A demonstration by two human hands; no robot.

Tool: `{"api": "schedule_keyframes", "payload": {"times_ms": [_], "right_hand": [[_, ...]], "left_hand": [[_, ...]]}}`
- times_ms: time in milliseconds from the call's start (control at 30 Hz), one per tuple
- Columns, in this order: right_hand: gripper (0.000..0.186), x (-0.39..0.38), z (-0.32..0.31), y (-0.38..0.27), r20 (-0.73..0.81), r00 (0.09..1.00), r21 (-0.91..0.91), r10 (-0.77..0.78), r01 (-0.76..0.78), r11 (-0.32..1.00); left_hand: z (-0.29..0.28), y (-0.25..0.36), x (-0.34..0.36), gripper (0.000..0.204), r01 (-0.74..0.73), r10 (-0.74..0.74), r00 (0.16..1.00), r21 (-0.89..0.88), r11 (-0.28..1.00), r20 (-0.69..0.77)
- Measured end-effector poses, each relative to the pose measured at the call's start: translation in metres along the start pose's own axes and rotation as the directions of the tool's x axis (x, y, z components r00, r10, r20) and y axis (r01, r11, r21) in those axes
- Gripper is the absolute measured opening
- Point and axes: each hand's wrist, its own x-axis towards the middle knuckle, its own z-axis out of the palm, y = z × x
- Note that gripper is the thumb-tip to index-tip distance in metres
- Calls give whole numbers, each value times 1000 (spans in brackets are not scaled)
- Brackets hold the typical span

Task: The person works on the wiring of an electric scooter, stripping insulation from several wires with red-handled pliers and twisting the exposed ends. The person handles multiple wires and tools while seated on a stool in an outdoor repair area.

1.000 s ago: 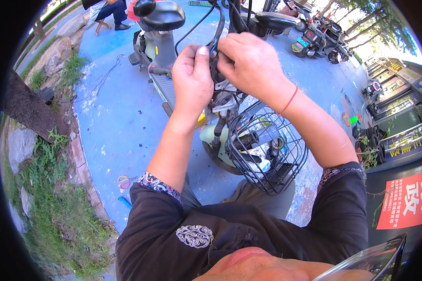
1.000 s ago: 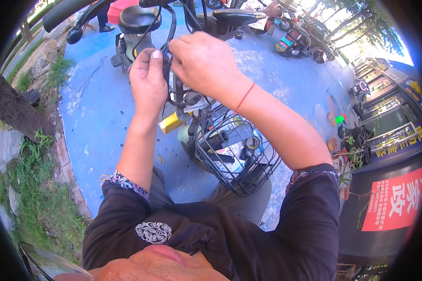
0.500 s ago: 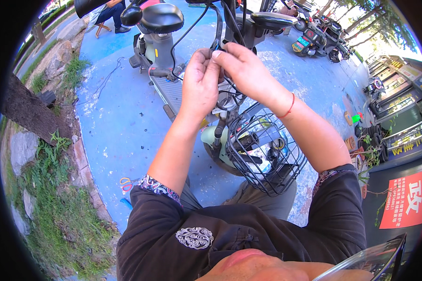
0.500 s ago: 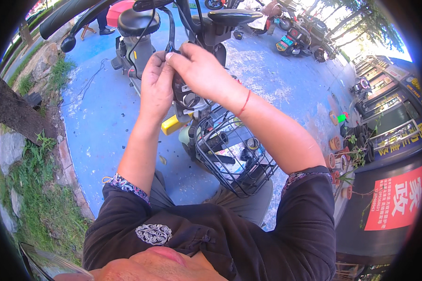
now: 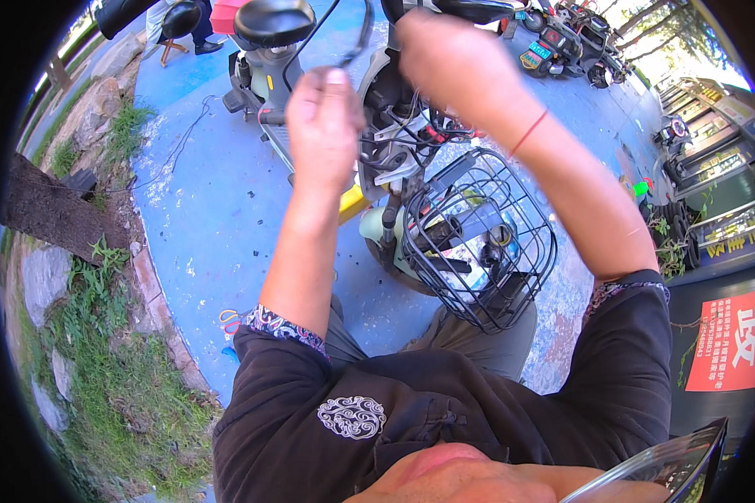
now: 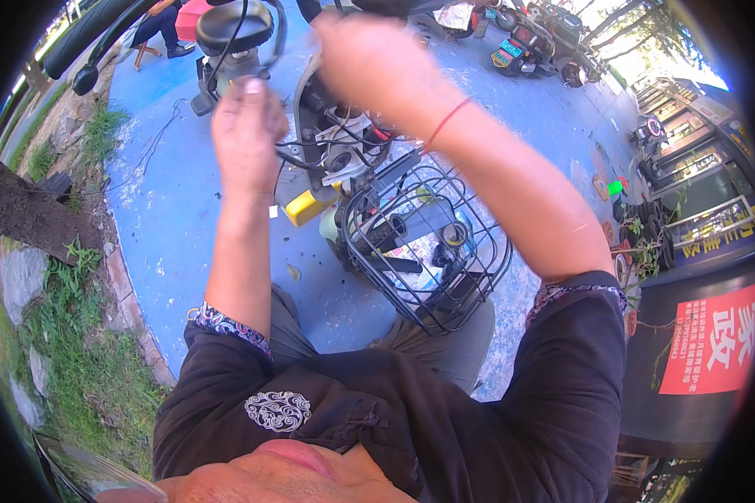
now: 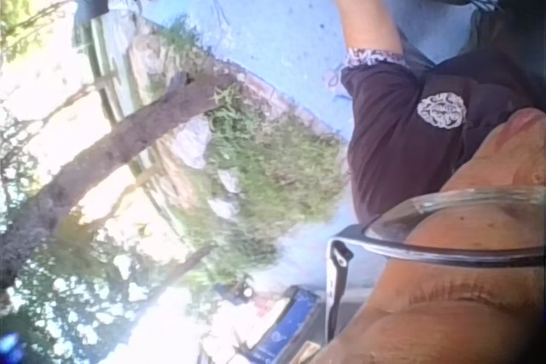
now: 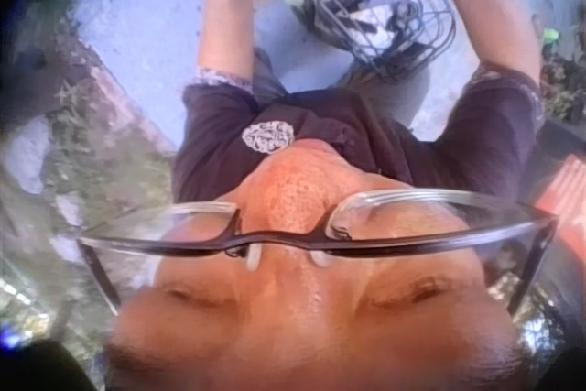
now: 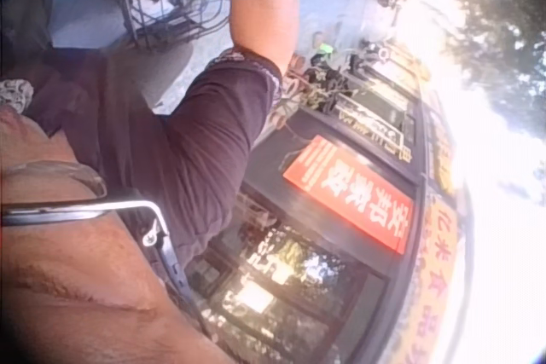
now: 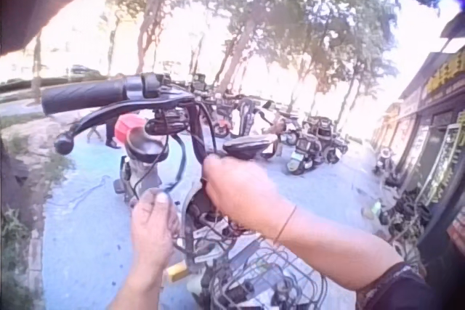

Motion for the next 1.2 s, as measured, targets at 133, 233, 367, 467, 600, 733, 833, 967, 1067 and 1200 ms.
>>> {"api": "schedule_keyframes", "payload": {"times_ms": [133,233,367,467,600,733,833,967,1067,1200], "right_hand": [[16,-16,-28,10,29,997,112,72,-75,991],[23,-22,-35,-11,93,990,429,105,-135,893],[34,-28,-21,-27,263,953,788,151,-302,537],[56,-50,3,-41,292,952,863,94,-304,404],[45,-64,20,-64,496,868,864,38,-497,79],[29,-72,25,-69,493,859,853,141,-509,116],[23,-78,21,-74,371,912,912,173,-393,117],[24,-80,18,-81,360,901,916,241,-390,90],[24,-76,7,-82,402,868,915,291,-365,-172],[24,-72,-8,-74,341,834,939,434,-322,-119]], "left_hand": [[-28,22,16,17,-68,73,995,-62,996,68],[-18,22,6,16,73,-75,994,23,997,80],[-27,5,15,22,-149,104,982,311,938,157],[-28,15,9,25,-3,-29,987,196,981,161],[-26,23,8,28,64,-96,975,159,985,201],[-35,25,10,28,108,-145,958,158,982,249],[-36,27,11,28,125,-165,954,170,978,249],[-32,25,11,28,95,-147,950,194,976,274],[-33,22,14,28,65,-117,962,210,976,245],[-33,26,15,28,98,-145,963,206,974,228]]}}
